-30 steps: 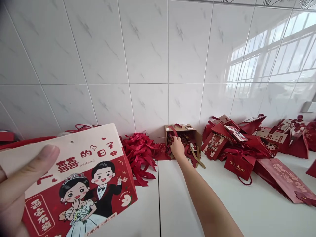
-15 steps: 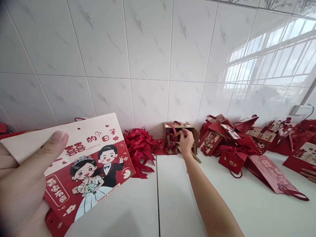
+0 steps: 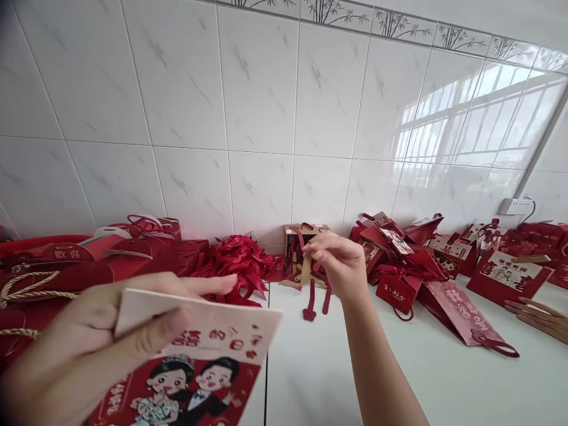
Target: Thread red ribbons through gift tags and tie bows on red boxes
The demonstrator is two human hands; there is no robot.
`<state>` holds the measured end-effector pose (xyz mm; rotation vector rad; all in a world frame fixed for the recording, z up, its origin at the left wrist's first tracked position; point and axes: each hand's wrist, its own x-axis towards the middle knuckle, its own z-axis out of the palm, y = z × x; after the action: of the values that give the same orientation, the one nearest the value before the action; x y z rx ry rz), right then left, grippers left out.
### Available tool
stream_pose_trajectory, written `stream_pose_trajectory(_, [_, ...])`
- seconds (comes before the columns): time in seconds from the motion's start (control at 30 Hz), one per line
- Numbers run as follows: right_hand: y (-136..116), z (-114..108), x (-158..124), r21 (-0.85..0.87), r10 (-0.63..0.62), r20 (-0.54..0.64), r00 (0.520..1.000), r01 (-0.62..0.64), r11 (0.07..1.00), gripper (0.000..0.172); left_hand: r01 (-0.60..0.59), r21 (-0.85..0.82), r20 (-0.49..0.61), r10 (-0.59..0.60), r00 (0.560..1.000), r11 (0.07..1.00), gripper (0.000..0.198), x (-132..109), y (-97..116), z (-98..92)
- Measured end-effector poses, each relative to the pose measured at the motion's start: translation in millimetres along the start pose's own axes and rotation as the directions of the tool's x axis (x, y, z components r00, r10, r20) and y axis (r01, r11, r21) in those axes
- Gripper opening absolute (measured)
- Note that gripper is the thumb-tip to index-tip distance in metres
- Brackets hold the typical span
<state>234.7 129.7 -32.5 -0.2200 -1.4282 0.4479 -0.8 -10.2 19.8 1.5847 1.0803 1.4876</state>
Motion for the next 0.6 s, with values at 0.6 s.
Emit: stream_pose_trajectory(0.6, [-84.0,32.8,-20.6,-0.062,-0.410,0.278,0.868,0.443,0.894,0.034,-0.385,0.223,0.324,0.305,0.896,0.895,0.012,-24.6,-1.1,30.3])
